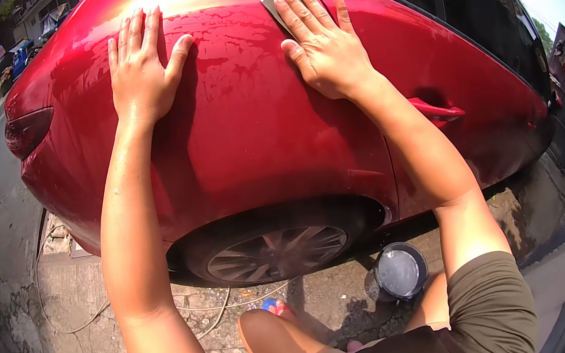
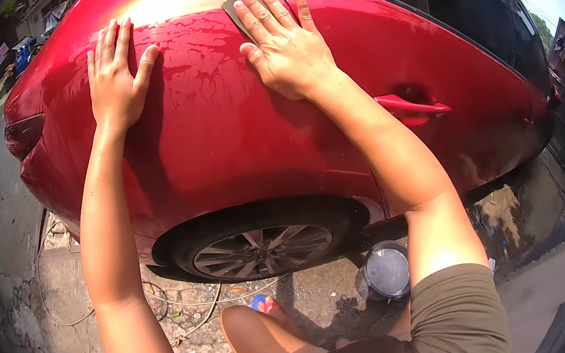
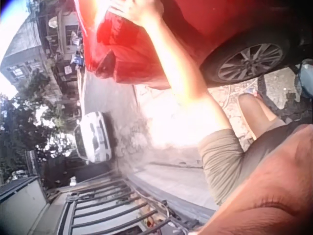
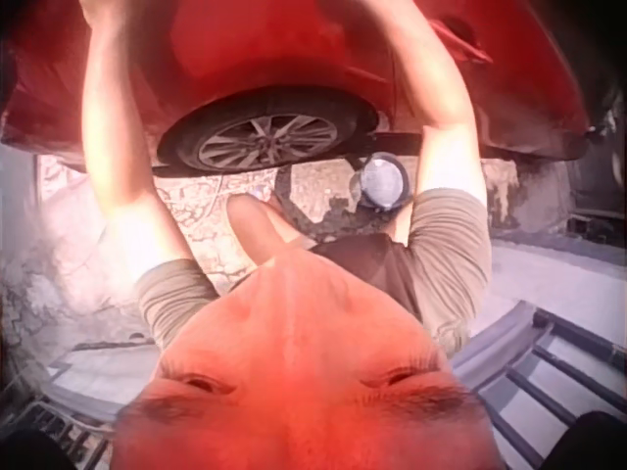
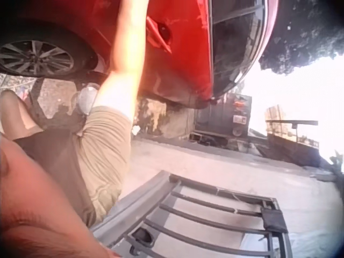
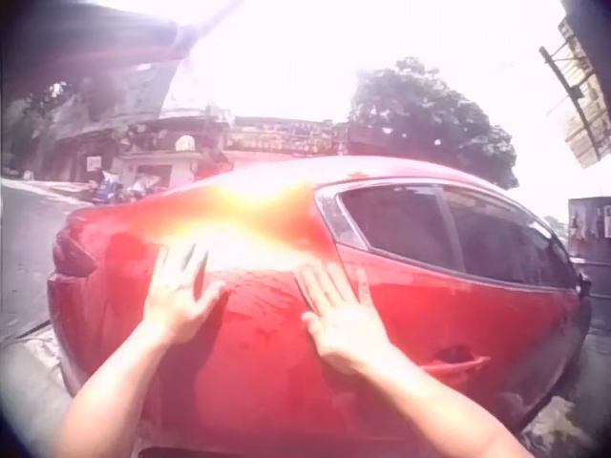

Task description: The person sands the rear panel and door of a red car using a piece of sandpaper, frequently dipping it into a bucket of water.

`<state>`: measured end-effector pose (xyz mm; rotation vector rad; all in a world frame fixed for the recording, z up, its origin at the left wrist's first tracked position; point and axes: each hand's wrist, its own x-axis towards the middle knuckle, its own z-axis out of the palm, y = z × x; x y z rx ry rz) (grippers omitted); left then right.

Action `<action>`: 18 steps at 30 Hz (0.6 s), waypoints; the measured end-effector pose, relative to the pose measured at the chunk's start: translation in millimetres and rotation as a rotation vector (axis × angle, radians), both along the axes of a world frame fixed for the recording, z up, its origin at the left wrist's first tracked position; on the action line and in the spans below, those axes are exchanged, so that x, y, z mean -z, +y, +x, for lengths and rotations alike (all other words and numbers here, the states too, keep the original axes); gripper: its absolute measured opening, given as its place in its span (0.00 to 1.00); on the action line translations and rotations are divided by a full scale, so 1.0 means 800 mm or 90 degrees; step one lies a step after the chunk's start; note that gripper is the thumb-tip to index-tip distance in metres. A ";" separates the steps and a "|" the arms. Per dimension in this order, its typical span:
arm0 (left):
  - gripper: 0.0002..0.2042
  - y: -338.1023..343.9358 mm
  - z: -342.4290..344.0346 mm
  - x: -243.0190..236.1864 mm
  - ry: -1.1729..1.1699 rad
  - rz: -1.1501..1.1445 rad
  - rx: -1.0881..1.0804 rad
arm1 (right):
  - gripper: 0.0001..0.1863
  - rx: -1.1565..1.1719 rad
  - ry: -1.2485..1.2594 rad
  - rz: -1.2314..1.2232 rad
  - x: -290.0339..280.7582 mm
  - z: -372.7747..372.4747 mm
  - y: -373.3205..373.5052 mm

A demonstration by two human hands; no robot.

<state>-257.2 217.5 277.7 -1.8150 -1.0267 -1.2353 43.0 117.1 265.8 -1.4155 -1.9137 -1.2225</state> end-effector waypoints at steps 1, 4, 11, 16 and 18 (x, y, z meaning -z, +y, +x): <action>0.39 0.000 -0.007 0.006 -0.003 -0.001 -0.017 | 0.35 0.000 -0.022 -0.032 0.012 0.003 -0.013; 0.39 -0.021 -0.019 0.003 0.003 0.009 -0.049 | 0.40 -0.097 0.016 -0.169 0.158 0.050 -0.108; 0.35 -0.003 -0.018 0.020 -0.044 0.008 0.019 | 0.35 -0.053 0.006 -0.037 -0.019 -0.040 0.018; 0.35 -0.015 -0.027 0.018 -0.038 0.034 -0.018 | 0.40 -0.115 0.101 -0.103 0.240 0.063 -0.127; 0.35 -0.010 -0.014 0.021 -0.046 0.034 -0.014 | 0.40 -0.061 0.048 -0.089 0.217 0.065 -0.121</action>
